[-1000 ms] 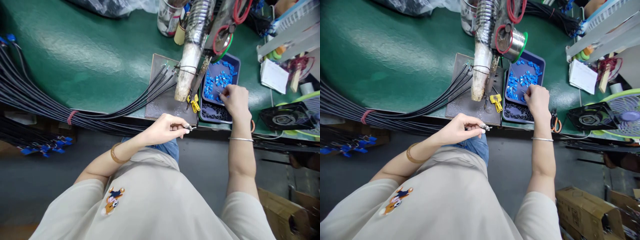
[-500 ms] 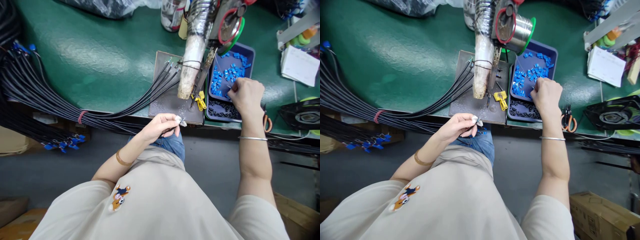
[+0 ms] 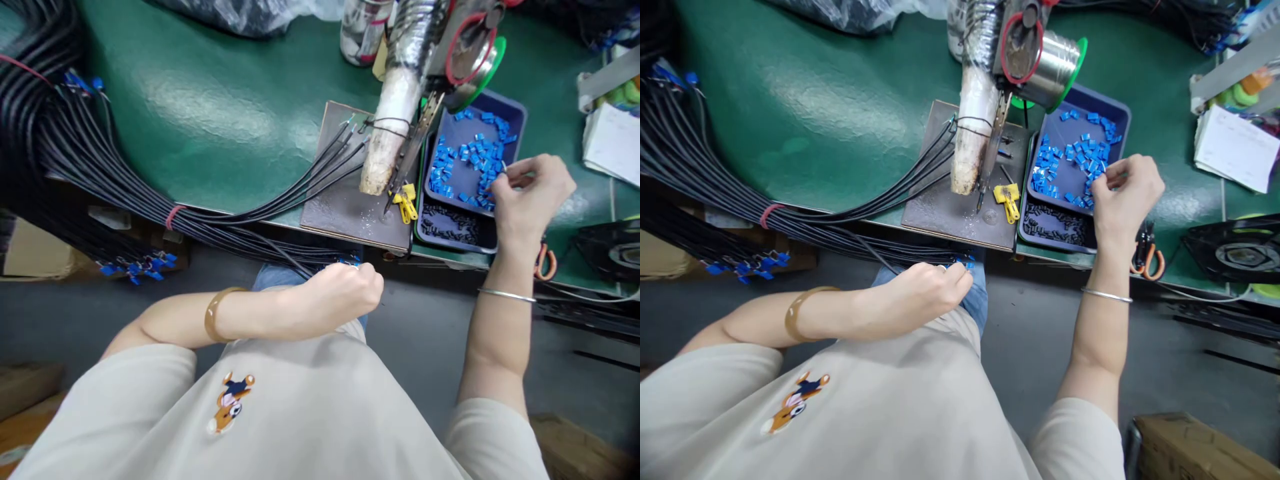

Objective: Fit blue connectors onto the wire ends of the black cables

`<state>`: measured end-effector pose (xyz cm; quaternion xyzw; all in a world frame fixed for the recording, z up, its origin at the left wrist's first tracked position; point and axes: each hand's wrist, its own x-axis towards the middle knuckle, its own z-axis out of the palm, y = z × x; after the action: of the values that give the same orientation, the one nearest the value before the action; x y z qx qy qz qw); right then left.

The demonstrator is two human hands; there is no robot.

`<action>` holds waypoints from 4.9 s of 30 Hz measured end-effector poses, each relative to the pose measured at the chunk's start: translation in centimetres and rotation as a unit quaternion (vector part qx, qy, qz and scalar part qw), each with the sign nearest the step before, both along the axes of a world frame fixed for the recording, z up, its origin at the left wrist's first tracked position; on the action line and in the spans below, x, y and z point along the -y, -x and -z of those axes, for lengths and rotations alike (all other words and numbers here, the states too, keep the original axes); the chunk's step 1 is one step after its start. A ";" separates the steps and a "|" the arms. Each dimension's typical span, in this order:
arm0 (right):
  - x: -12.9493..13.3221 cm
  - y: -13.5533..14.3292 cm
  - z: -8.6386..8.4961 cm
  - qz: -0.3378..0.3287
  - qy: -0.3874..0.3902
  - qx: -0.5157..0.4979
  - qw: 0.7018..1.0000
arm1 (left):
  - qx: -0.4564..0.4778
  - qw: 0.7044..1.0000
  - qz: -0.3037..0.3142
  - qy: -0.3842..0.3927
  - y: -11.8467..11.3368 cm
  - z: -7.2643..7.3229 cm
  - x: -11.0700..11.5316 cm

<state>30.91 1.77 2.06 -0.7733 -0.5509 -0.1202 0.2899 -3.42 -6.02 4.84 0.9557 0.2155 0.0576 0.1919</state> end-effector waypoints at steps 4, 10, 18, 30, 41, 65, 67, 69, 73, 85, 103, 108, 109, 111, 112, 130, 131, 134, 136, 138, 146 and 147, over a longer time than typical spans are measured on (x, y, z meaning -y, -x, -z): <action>1.0 0.1 0.0 0.000 -0.027 0.016 1.000 | 0.266 0.880 -0.241 0.312 0.2 3.6 0.2; 3.3 4.2 -0.3 -0.077 -0.118 -0.082 0.987 | 0.437 0.548 -0.364 0.613 0.3 5.7 -1.5; 9.5 15.2 0.2 -0.177 -0.096 -0.234 0.951 | 0.404 0.616 -0.316 0.598 -1.4 5.1 -3.1; 10.3 18.7 2.3 -0.166 -0.121 -0.278 0.938 | 0.404 0.677 -0.278 0.549 -2.2 5.6 -3.8; 10.4 18.7 1.9 -0.209 -0.138 -0.309 0.918 | 0.378 0.704 -0.284 0.529 -2.0 6.0 -4.0; 10.7 16.5 1.4 -0.174 -0.296 -0.223 0.912 | 0.416 0.636 -0.382 0.525 1.6 7.0 1.5; 11.0 16.8 1.7 -0.187 -0.251 -0.241 0.919 | 0.454 0.571 -0.370 0.575 1.0 7.5 0.6; 11.2 17.0 2.2 -0.193 -0.204 -0.247 0.928 | 0.468 0.543 -0.340 0.609 0.5 7.5 -0.4; 11.1 17.6 2.7 -0.197 -0.146 -0.231 0.942 | 0.462 0.563 -0.279 0.626 -0.2 7.0 -2.0; 10.0 18.0 2.2 -0.202 -0.152 -0.287 0.924 | 0.401 0.641 -0.223 0.615 -1.5 5.8 -4.5; 9.6 18.4 2.7 -0.216 -0.162 -0.208 0.940 | 0.395 0.657 -0.248 0.592 -2.1 5.5 -4.4; 9.5 18.4 2.9 -0.234 -0.189 -0.141 0.943 | 0.399 0.651 -0.257 0.593 -2.2 5.4 -4.5; 9.5 18.4 2.9 -0.234 -0.185 -0.142 0.944 | 0.402 0.650 -0.259 0.591 -2.2 5.4 -4.5; 9.6 18.3 3.0 -0.232 -0.185 -0.150 0.943 | 0.404 0.653 -0.261 0.586 -2.2 5.3 -4.5; 9.6 18.2 3.1 -0.230 -0.188 -0.157 0.942 | 0.404 0.656 -0.260 0.582 -2.2 5.3 -4.5; 10.1 17.7 2.6 -0.216 -0.168 -0.257 0.927 | 0.402 0.682 -0.248 0.559 -2.5 5.0 -4.3; 10.1 17.8 2.6 -0.219 -0.164 -0.260 0.926 | 0.401 0.684 -0.246 0.558 -2.5 5.1 -4.2; 10.1 17.9 2.6 -0.224 -0.159 -0.283 0.919 | 0.400 0.691 -0.243 0.551 -2.5 5.2 -4.2; 10.1 17.8 2.7 -0.222 -0.158 -0.295 0.916 | 0.397 0.697 -0.243 0.546 -2.5 5.2 -4.1; 10.2 17.8 2.8 -0.222 -0.154 -0.289 0.919 | 0.393 0.703 -0.242 0.541 -2.4 5.4 -4.0; 10.1 18.0 3.0 -0.224 -0.179 -0.280 0.916 | 0.391 0.709 -0.229 0.540 -2.7 5.6 -3.8; 10.0 17.9 3.0 -0.215 -0.193 -0.283 0.915 | 0.395 0.705 -0.234 0.540 -2.7 5.6 -3.8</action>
<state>13.00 -8.22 -0.93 -0.5672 -0.5643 0.0652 0.5962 -0.75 -2.23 -0.75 0.4970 0.3308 0.3470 0.7233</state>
